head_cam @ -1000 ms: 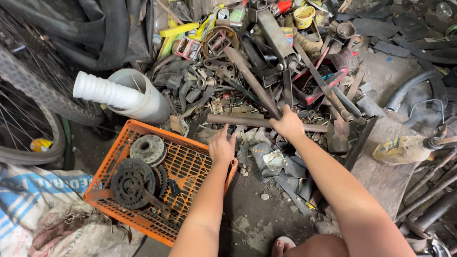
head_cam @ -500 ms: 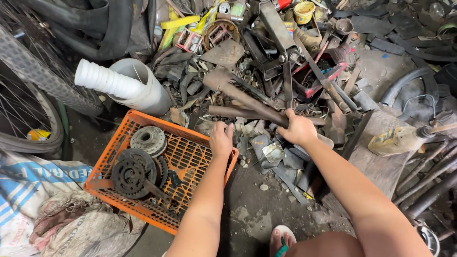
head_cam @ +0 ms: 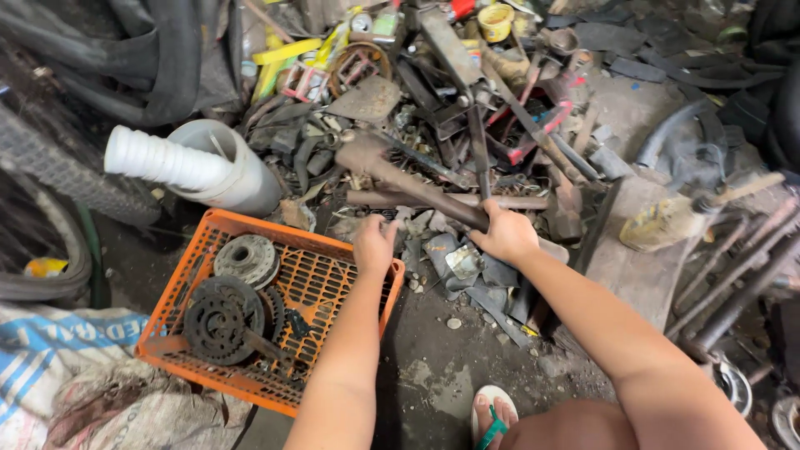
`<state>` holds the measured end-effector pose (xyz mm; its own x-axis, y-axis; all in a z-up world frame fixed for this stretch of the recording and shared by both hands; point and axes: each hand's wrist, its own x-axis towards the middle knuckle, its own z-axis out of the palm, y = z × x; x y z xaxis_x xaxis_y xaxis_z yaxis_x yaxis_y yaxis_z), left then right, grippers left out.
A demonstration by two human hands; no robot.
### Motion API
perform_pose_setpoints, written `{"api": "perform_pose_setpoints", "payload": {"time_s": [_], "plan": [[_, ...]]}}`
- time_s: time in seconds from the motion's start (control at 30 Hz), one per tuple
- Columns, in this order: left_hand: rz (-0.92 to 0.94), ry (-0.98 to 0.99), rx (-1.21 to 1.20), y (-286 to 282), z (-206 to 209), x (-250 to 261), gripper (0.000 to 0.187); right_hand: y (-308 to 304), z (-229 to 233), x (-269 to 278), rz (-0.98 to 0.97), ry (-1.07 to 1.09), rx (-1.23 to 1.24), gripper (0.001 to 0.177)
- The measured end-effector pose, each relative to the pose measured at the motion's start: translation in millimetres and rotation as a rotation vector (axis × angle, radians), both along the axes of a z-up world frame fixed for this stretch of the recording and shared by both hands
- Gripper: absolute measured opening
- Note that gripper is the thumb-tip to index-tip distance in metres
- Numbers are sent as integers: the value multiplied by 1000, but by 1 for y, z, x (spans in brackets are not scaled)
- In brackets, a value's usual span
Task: Inspecting and sorting various metal machine parts, gears, and scrap in a workshop environment.
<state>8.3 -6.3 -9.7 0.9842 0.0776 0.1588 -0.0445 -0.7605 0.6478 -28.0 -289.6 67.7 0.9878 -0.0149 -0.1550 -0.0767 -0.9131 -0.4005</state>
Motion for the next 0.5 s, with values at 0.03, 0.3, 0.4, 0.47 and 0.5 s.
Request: {"api": "perform_pose_setpoints", "payload": {"time_s": [0.03,0.3,0.4,0.47,0.5], "plan": [[-20,5,1,0,-1,2,31,0,4,-3,-20,5,1,62],[-201,9,157,-29,15,13,50,-26,19,-9,-509,-398,383,47],[-294,-37,259,-35,-1,27,59,-52,14,-15,-712,-543,452,47],[-302,-37,305,-38,-3,37,64,-68,20,-24,-797,-546,446,45],[-301,-39,350,-39,-4,40,69,-75,22,-28,-872,-550,442,44]]}}
